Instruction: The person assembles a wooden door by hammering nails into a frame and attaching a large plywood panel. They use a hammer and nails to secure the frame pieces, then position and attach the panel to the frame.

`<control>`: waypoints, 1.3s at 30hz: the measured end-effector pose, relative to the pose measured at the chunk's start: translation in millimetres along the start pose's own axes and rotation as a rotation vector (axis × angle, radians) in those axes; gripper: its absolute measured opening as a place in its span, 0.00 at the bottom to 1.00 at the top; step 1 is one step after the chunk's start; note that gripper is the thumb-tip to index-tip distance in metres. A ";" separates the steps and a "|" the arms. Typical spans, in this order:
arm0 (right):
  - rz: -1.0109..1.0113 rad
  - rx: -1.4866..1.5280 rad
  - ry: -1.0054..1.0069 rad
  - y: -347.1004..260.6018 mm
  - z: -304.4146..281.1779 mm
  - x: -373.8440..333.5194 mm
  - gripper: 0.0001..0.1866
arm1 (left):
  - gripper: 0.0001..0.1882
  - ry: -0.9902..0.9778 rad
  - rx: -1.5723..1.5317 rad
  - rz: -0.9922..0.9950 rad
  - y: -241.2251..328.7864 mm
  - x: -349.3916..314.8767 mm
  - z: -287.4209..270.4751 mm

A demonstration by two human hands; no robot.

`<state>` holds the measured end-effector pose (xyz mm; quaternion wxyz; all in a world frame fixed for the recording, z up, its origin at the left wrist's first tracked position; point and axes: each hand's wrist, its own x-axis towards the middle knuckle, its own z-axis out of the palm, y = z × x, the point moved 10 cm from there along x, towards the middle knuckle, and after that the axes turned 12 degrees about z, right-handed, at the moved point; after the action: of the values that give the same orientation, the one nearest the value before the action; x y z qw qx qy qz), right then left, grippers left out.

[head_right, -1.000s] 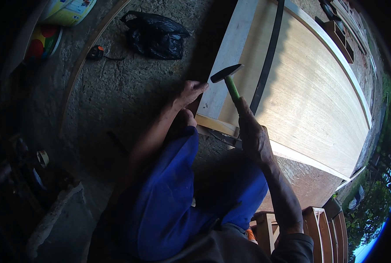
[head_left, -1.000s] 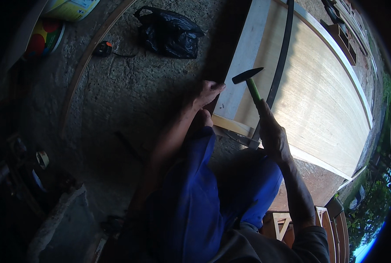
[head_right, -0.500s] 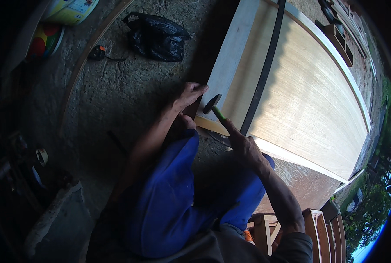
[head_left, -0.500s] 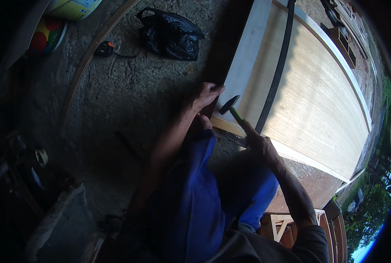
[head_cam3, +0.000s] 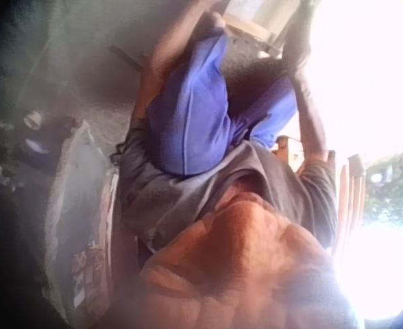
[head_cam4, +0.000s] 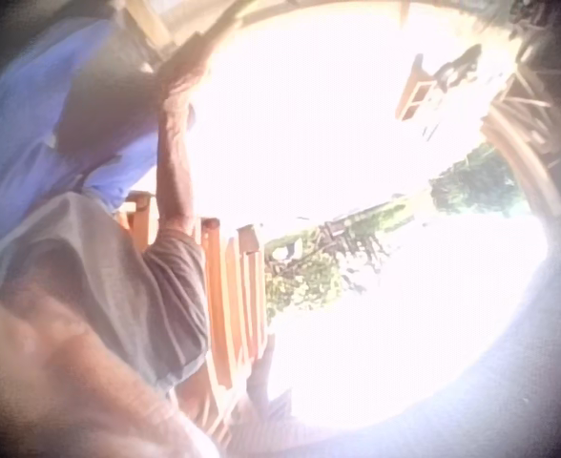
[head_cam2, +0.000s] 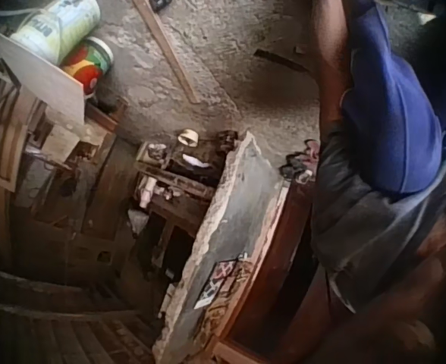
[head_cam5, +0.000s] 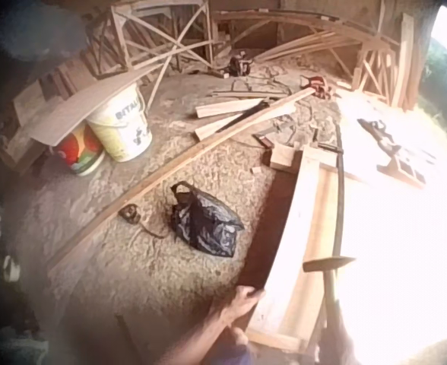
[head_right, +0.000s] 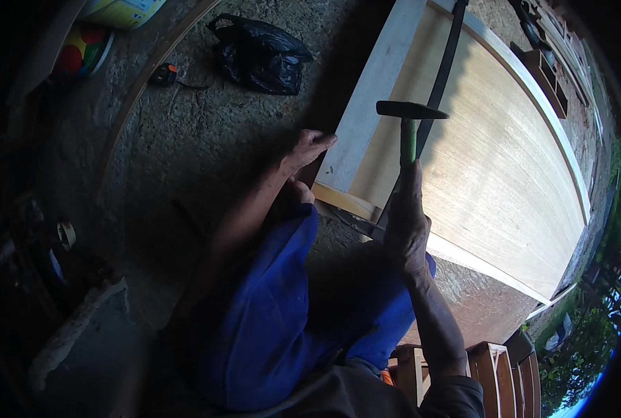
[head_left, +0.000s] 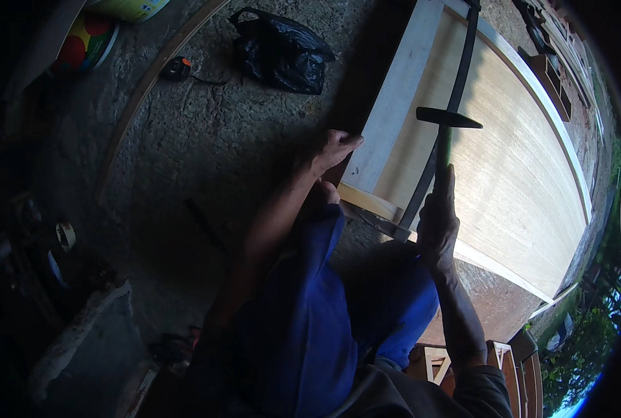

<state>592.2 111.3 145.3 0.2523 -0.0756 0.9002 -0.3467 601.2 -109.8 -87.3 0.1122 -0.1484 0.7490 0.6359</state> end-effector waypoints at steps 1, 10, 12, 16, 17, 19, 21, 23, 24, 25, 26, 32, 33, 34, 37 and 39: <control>0.018 -0.023 0.052 20.2 5.5 -6.2 0.35 | 0.27 -0.023 -0.019 -0.005 2.2 2.1 8.0; -0.166 -0.256 -0.236 42.7 41.3 -24.4 0.40 | 0.28 0.055 -0.090 0.088 -11.2 10.5 0.2; -0.249 -0.380 -0.202 51.8 39.5 -23.2 0.43 | 0.28 0.061 -0.035 0.091 4.4 9.2 8.9; -0.445 -0.348 -0.067 14.5 34.3 -42.4 0.45 | 0.27 -0.026 -0.068 -0.014 23.9 -8.4 2.3; -0.547 -0.297 0.025 -1.8 24.1 -50.6 0.45 | 0.27 0.006 -0.109 -0.059 15.4 -10.4 0.9; -0.430 -0.396 -0.087 27.8 44.9 -45.5 0.47 | 0.27 0.026 -0.112 -0.026 9.5 -4.6 0.3; -0.205 -0.504 -0.285 50.1 66.1 -25.9 0.47 | 0.28 0.016 -0.065 0.061 6.7 2.7 -1.3; -0.221 -0.544 -0.294 38.1 62.1 -32.4 0.45 | 0.31 0.011 -0.070 0.088 -3.2 11.8 -1.5; -0.276 -0.514 -0.262 25.4 55.4 -42.2 0.44 | 0.32 -0.009 -0.090 0.083 -13.3 6.2 9.5; -0.375 -0.472 -0.213 3.9 45.6 -41.8 0.43 | 0.31 0.020 -0.119 0.022 -11.8 7.9 -2.7; -0.511 -0.311 -0.117 -9.5 30.7 -51.5 0.41 | 0.30 0.023 -0.168 -0.058 -13.8 1.2 0.6; -0.142 -0.515 -0.324 44.6 64.7 -25.2 0.41 | 0.29 0.047 0.093 0.065 0.5 -6.9 6.2; -0.148 -0.518 -0.345 40.3 66.6 -33.8 0.41 | 0.28 0.053 0.023 0.063 -11.6 -8.0 5.8; -0.169 -0.443 -0.297 39.4 61.6 -37.0 0.41 | 0.28 0.058 -0.050 0.072 -10.1 -2.9 4.4; -0.200 -0.276 -0.178 54.0 55.3 -46.9 0.42 | 0.27 0.055 -0.070 0.086 -2.8 4.2 3.3; -0.176 -0.262 -0.154 73.3 50.6 -54.4 0.42 | 0.27 0.035 -0.065 0.086 7.5 4.8 5.2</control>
<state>667.5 153.5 86.6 0.2771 -0.2125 0.9057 -0.2403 593.8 -104.0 -83.0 0.0668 -0.1309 0.7355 0.6614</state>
